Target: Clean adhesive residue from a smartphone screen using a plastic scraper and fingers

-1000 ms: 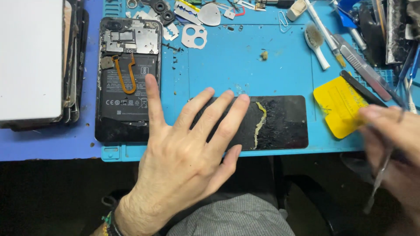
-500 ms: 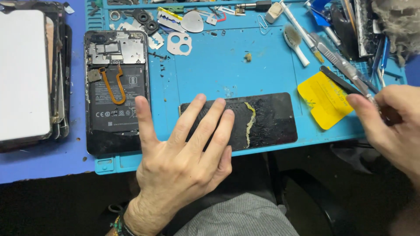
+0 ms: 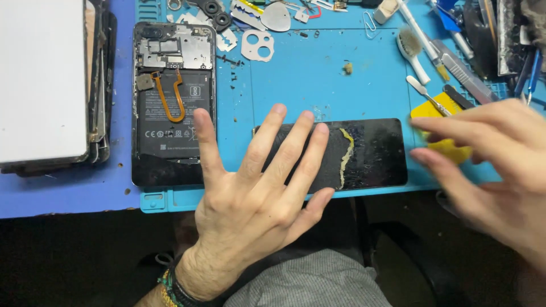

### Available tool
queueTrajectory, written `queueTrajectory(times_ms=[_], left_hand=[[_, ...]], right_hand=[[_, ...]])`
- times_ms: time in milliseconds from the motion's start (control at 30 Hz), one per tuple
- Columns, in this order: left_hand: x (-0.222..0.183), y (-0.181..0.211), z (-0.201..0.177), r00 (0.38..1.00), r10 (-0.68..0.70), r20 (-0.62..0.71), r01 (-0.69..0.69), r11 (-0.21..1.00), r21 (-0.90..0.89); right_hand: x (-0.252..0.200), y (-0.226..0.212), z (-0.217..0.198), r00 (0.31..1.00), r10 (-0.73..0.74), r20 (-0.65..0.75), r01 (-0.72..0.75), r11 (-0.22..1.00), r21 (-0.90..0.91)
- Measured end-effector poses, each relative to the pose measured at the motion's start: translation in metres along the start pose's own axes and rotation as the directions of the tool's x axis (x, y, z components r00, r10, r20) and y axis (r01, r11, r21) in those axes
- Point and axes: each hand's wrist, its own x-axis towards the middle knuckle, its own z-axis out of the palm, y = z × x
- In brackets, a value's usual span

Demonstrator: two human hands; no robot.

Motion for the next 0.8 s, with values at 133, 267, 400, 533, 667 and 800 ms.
queueTrajectory(times_ms=[133,267,400,533,667,800], left_hand=[[-0.001,0.001,0.001,1.000,0.001,0.010,-0.001,1.000,-0.020],[-0.001,0.001,0.001,1.000,-0.015,0.003,0.015,0.999,-0.032],[0.001,0.002,0.001,0.999,-0.039,-0.003,0.038,0.998,-0.046],[0.001,0.002,0.001,0.999,-0.037,0.008,0.037,0.998,-0.053],[0.001,0.002,0.002,0.999,-0.043,-0.002,0.043,0.998,-0.054],[0.002,0.001,0.000,0.999,-0.044,0.008,0.044,0.997,-0.070]], right_hand=[[0.034,-0.022,0.014,0.970,-0.241,0.042,0.240,0.971,0.020],[0.044,-0.026,0.022,0.939,-0.334,0.082,0.341,0.936,-0.089],[0.039,-0.030,0.021,0.935,-0.347,0.070,0.352,0.932,-0.083],[0.028,-0.033,0.018,0.952,-0.300,0.060,0.305,0.947,-0.101],[0.025,-0.032,0.021,0.967,-0.250,0.038,0.253,0.965,-0.077],[0.032,-0.035,0.022,0.972,-0.234,0.014,0.235,0.970,-0.057]])
